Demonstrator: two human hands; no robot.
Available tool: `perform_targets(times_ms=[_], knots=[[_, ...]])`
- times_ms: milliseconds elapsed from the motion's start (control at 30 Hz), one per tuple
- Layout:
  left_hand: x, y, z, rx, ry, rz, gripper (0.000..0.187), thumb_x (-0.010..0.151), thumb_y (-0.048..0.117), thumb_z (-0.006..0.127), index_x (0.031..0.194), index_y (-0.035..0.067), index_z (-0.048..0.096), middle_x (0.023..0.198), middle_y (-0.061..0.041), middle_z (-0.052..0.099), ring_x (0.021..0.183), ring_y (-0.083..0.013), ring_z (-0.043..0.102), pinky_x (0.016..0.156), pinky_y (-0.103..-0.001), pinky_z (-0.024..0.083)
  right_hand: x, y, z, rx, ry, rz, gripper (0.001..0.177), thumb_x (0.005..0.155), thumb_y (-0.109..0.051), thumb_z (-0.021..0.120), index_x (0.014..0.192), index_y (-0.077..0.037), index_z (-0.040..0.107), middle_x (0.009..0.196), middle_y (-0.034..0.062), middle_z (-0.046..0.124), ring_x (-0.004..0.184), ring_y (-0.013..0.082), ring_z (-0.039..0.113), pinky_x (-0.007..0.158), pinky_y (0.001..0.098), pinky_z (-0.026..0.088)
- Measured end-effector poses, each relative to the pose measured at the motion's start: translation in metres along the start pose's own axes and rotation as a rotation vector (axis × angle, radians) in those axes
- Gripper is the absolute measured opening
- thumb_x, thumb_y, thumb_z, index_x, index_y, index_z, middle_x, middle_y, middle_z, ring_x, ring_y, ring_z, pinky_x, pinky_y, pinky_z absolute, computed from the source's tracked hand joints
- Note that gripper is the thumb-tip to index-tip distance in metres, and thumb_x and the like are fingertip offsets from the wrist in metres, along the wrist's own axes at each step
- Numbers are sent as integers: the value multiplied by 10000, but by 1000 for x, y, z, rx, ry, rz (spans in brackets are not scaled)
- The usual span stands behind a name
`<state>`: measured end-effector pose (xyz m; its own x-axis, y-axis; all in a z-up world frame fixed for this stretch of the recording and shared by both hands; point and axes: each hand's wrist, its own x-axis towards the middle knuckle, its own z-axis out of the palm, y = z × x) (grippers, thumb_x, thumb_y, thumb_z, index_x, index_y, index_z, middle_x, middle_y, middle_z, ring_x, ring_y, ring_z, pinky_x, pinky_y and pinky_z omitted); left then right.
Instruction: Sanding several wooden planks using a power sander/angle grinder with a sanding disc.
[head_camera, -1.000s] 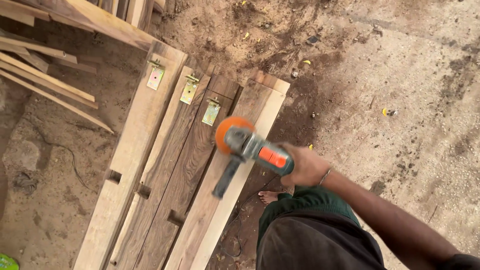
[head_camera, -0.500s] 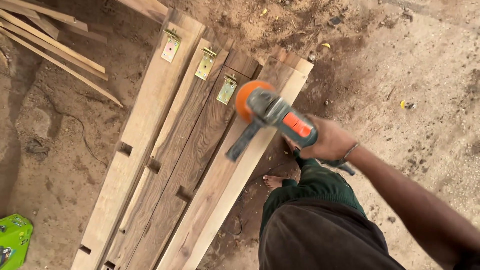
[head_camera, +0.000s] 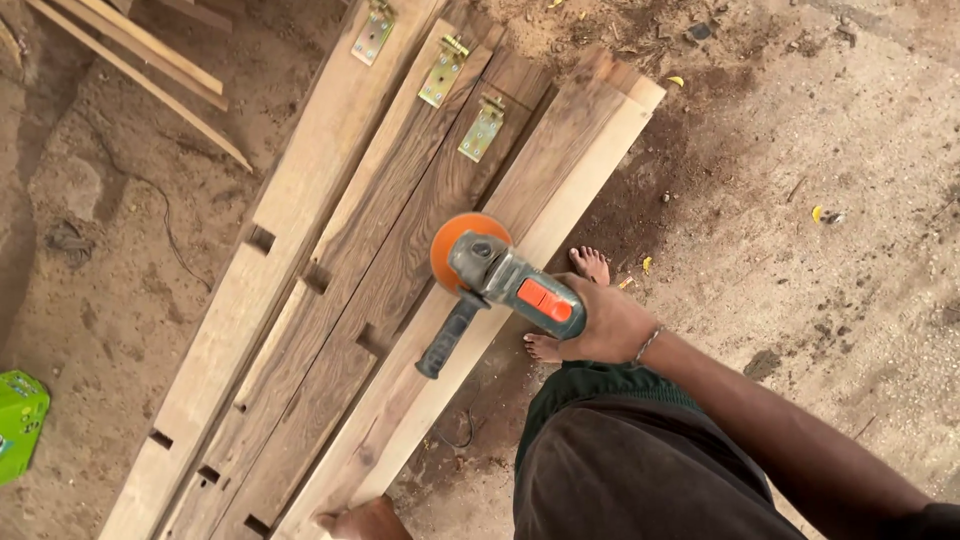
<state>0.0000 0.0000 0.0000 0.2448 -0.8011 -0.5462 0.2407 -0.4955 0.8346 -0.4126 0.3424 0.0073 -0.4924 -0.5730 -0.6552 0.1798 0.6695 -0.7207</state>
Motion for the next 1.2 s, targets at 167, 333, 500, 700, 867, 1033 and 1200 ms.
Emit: perform_targets(times_ms=[167,333,500,700,867,1033,1200], knots=[[81,-31,-6,-156,141,231,652,960,523,541,1455,99,541,1483,-110,599,1364,-299,585,1132,-482,428,-1,-7,36,8,-9,-121,951,622,-437,878,1405,-57,493,1138,211,723,1048,339,716,959,425,541],[25,-17,28,-108,322,62,597,949,529,497,1435,183,531,1497,-74,573,1368,-246,549,1172,-478,415,-9,-37,64,-61,-200,-54,962,574,-295,793,1442,-93,430,1110,188,732,993,347,759,918,408,585],[82,-36,-15,-74,164,203,659,1010,560,445,1511,133,432,1565,-103,495,1422,-259,506,1192,-443,374,0,-13,48,-213,-63,-49,1007,619,-376,861,1459,-48,415,1087,241,720,1020,380,715,916,433,568],[91,-45,-18,-104,181,259,750,965,580,555,1514,83,430,1561,-97,474,1418,-281,483,1198,-468,354,23,64,-34,-107,216,9,663,579,-285,868,1175,-84,658,965,142,760,860,292,731,808,427,592],[65,-33,-1,88,488,110,797,936,629,597,1466,38,529,1474,-160,616,1353,-281,599,1180,-408,399,30,43,-37,-94,280,-86,591,589,-226,870,1123,-68,673,962,102,760,851,239,737,811,421,593],[67,-27,5,229,220,51,737,1020,570,293,1614,141,211,1682,-75,253,1563,-197,169,1270,-390,91,27,5,40,-268,34,62,869,587,-372,902,1349,-125,565,1088,121,764,918,257,765,867,420,623],[49,-19,10,369,189,-3,725,1015,549,264,1619,156,191,1698,-53,210,1576,-194,124,1271,-402,72,2,-55,103,-241,-142,-73,1016,575,-303,864,1458,-63,423,1166,182,715,1030,318,737,952,413,587]])
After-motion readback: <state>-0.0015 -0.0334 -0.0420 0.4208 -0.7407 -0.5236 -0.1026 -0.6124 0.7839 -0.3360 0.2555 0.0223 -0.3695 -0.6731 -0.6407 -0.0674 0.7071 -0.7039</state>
